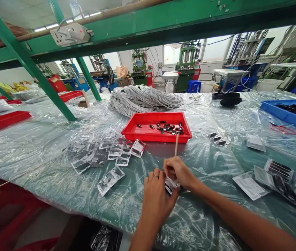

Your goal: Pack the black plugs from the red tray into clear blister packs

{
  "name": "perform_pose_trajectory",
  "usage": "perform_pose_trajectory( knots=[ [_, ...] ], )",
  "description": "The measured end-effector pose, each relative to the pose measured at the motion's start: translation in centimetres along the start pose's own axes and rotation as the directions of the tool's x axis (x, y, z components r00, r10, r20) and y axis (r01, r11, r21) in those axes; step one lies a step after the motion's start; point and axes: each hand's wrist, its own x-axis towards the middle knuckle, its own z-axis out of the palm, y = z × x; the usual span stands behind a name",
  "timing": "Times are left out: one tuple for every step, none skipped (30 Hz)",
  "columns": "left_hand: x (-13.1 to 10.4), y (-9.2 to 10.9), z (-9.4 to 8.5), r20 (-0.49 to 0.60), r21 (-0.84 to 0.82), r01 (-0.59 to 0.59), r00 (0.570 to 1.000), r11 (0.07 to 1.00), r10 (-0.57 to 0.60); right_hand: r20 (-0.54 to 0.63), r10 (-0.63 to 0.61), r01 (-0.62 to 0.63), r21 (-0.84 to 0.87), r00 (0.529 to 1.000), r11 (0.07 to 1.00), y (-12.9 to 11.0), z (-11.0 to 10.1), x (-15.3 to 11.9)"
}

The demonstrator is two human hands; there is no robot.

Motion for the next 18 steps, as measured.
perform_pose_trajectory(
  knots=[
    [0.0,0.1,-0.1,0.004,-0.008,0.012,1.000,1.000,-0.012,0.031,0.048,-0.048,0.010,0.998,0.999,-0.1,-0.1,-0.3],
    [0.0,0.1,-0.2,0.007,-0.018,0.020,1.000,1.000,-0.020,0.060,0.096,-0.098,0.029,0.994,0.995,-0.1,-0.2,-0.6],
    [0.0,0.1,-0.3,0.010,-0.028,0.023,1.000,0.999,-0.023,0.085,0.138,-0.142,0.055,0.987,0.988,-0.1,-0.4,-0.7],
    [-0.1,0.2,-0.4,0.010,-0.036,0.021,1.000,0.999,-0.020,0.102,0.166,-0.175,0.086,0.981,0.981,-0.1,-0.6,-0.8],
    [-0.1,0.1,-0.4,0.004,-0.040,0.015,1.000,0.999,-0.015,0.105,0.173,-0.185,0.118,0.979,0.976,-0.1,-0.9,-0.7],
    [-0.1,0.1,-0.4,-0.005,-0.038,0.010,1.000,0.999,-0.010,0.089,0.157,-0.169,0.145,0.984,0.975,-0.1,-1.1,-0.5],
    [-0.2,0.1,-0.4,-0.017,-0.029,0.008,1.000,1.000,-0.009,0.059,0.126,-0.134,0.165,0.990,0.977,-0.2,-1.3,-0.2],
    [-0.3,0.1,-0.3,-0.030,-0.013,0.007,1.000,1.000,-0.008,0.018,0.090,-0.092,0.188,0.996,0.978,-0.3,-1.5,0.1],
    [-0.4,0.2,-0.3,-0.041,0.006,0.003,0.999,1.000,-0.003,-0.027,0.051,-0.045,0.208,0.998,0.977,-0.4,-1.7,0.4],
    [-0.5,0.2,-0.3,-0.053,0.025,-0.004,0.999,1.000,0.005,-0.068,0.017,-0.001,0.222,0.998,0.975,-0.4,-1.8,0.7],
    [-0.5,0.3,-0.2,-0.068,0.041,-0.012,0.998,0.999,0.014,-0.098,-0.010,0.033,0.230,0.995,0.973,-0.4,-1.9,1.0],
    [-0.5,0.3,-0.2,-0.085,0.051,-0.018,0.996,0.999,0.023,-0.117,-0.029,0.056,0.234,0.993,0.971,-0.4,-1.9,1.3],
    [-0.4,0.4,-0.1,-0.102,0.055,-0.023,0.994,0.998,0.028,-0.127,-0.041,0.071,0.235,0.991,0.969,-0.2,-1.8,1.5],
    [-0.3,0.4,0.0,-0.111,0.051,-0.027,0.993,0.998,0.033,-0.133,-0.051,0.081,0.233,0.990,0.969,0.0,-1.7,1.6],
    [-0.2,0.4,0.0,-0.111,0.043,-0.033,0.993,0.999,0.038,-0.137,-0.060,0.090,0.229,0.989,0.969,0.2,-1.6,1.7],
    [0.0,0.4,0.1,-0.102,0.034,-0.042,0.994,0.999,0.045,-0.139,-0.068,0.098,0.222,0.988,0.970,0.5,-1.5,1.8],
    [0.2,0.4,0.1,-0.088,0.027,-0.055,0.994,0.998,0.057,-0.142,-0.078,0.107,0.213,0.987,0.971,0.8,-1.4,1.8],
    [0.3,0.3,0.2,-0.076,0.023,-0.068,0.995,0.997,0.069,-0.145,-0.086,0.115,0.202,0.986,0.973,1.0,-1.4,1.8]
  ],
)
